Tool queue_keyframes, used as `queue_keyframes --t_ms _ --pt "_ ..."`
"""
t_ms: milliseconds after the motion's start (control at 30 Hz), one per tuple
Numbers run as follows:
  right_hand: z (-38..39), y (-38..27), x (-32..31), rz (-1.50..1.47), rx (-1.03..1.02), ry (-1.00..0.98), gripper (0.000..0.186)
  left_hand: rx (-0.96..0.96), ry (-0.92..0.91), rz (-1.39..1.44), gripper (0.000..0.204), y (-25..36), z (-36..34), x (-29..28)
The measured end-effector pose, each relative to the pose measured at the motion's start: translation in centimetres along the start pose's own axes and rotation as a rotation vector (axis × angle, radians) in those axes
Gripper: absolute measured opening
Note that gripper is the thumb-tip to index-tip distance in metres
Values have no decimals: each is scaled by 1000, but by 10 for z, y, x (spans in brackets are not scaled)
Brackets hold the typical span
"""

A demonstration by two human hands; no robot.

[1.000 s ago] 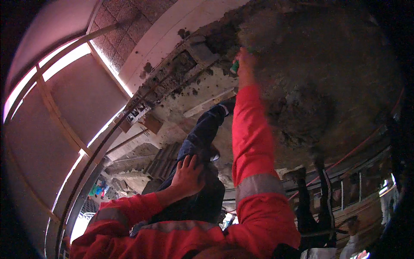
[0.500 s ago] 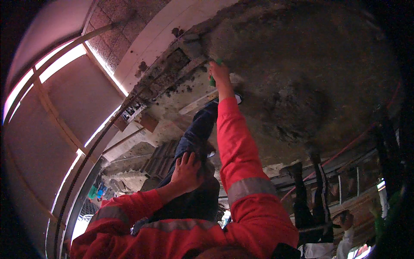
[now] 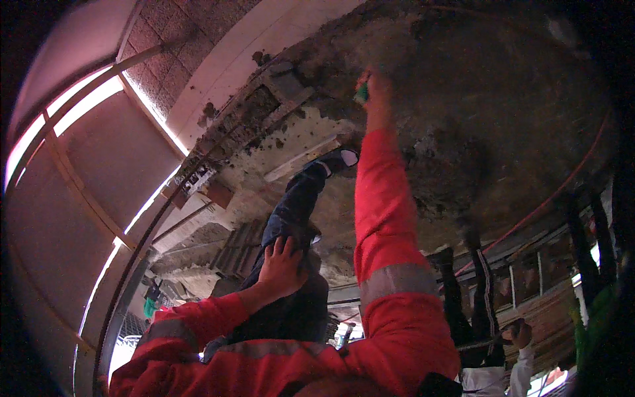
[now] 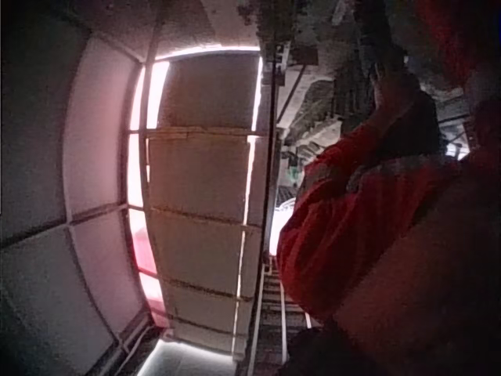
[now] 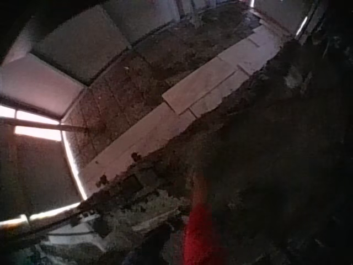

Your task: The person uses a trowel to spread and level wet concrete on the floor. They then pick up a hollow concrete block and place it onto the freshly laid surface.

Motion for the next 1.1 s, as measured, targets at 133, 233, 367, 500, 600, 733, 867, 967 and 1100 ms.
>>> queue_keyframes --t_ms 133,233,367,500,600,733,867,967,1100 --pt "-29 -70 -8 -22 -204 22 15 -36 -15 -7 53 0 2 1" --pt "-118 -133 -83 400 -717 89 18 37 -10 9 53 2 -3 4" --pt "-100 -162 -43 105 -515 -149 16 -45 -25 10 54 4 2 3" --pt "-119 -212 -69 212 -391 6 15 -4 -12 11 54 4 0 2" --pt "-102 -187 -70 70 -289 58 17 4 -4 9 54 7 -1 -1" --pt "-32 -117 -39 92 -166 77 17 -10 -16 -30 56 9 1 -4" --pt "-8 -22 -51 155 2 169 19 18 -29 -33 59 6 -2 2" --pt "63 25 -7 329 51 101 18 -22 -34 -18 59 2 2 8" --pt "73 110 4 345 -47 96 14 11 -47 -24 60 3 -1 9"
Point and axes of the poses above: each hand's wrist, its own z-axis away from the middle knuckle, its own x-axis out of the palm, y = z × x, the point moved 3 cm from there along -z, towards the middle knuckle, and after that the axes turned 11 degrees about y, right-handed, at the moved point
